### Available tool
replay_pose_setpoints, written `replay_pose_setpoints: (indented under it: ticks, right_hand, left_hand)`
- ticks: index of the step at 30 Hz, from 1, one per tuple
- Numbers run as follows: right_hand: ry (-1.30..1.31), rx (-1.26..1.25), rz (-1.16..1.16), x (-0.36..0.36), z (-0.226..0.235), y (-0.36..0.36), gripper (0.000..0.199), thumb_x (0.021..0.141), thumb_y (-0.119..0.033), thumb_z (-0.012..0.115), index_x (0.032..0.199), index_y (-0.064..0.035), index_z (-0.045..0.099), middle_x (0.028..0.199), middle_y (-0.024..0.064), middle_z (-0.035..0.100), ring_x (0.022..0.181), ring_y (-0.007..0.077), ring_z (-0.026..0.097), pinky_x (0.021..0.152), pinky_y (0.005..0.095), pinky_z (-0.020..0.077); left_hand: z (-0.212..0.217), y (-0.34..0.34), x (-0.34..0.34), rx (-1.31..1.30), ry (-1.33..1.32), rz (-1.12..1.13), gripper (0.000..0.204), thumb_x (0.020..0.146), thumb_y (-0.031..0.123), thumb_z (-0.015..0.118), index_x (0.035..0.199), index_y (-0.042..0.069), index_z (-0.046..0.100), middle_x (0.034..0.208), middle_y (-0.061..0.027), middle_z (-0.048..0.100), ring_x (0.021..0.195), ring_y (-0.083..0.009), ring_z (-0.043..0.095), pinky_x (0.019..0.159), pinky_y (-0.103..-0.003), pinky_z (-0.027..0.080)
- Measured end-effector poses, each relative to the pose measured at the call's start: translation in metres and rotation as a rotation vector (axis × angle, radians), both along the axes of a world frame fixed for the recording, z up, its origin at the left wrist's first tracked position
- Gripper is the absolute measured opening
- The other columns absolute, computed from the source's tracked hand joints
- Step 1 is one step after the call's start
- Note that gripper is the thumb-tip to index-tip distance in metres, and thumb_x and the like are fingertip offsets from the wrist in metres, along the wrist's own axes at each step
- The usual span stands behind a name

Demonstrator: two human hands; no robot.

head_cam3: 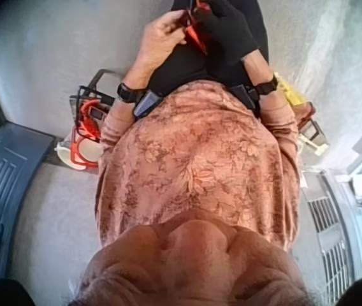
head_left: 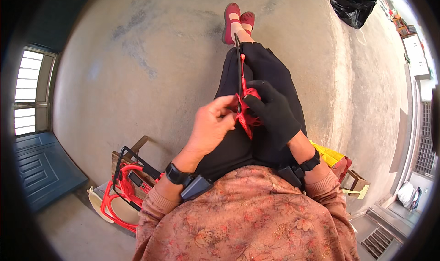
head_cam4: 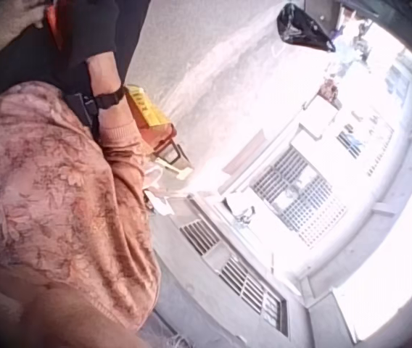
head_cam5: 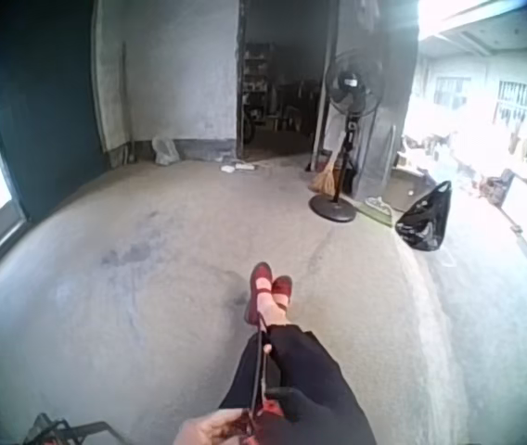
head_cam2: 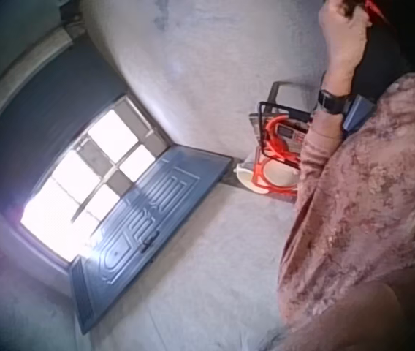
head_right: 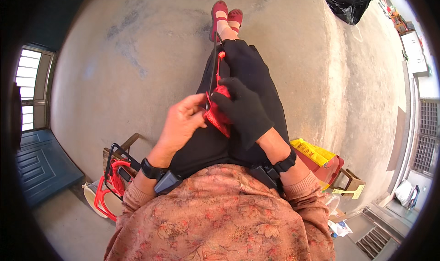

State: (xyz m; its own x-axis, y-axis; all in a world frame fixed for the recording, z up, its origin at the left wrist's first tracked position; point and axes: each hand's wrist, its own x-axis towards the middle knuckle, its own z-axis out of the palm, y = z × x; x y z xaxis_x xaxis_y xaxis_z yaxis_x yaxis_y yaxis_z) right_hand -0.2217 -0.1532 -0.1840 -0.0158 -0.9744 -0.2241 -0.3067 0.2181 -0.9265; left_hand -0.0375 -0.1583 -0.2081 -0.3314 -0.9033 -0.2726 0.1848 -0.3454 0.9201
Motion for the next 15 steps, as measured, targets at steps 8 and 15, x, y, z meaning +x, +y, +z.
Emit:
replay_pose_setpoints:
  ticks: [8, 15]
  right_hand:
    - [-0.214, 0.103, -0.068, -0.026, 0.011, -0.004, 0.042, 0.09, -0.019, 0.064, 0.126, -0.0012, 0.053, 0.106, 0.006, 0.063, 0.09, 0.0107, 0.06, 0.077, 0.0258, 0.0498]
    - [0.143, -0.363, 0.132, -0.004, 0.037, -0.013, 0.046, 0.086, -0.012, 0.065, 0.129, -0.0023, 0.052, 0.109, 0.0092, 0.064, 0.097, 0.0164, 0.061, 0.084, 0.0277, 0.0491]
  left_hand:
    - [0.0, -0.014, 0.02, 0.027, -0.301, -0.18, 0.021, 0.095, 0.015, 0.059, 0.111, 0.002, 0.061, 0.084, -0.0016, 0.064, 0.067, -0.0074, 0.058, 0.054, -0.021, 0.048]
    - [0.029, -0.008, 0.072, 0.515, 0.767, 0.147, 0.019, 0.096, 0.024, 0.054, 0.098, 0.005, 0.054, 0.067, -0.001, 0.053, 0.055, -0.0118, 0.049, 0.042, -0.024, 0.037]
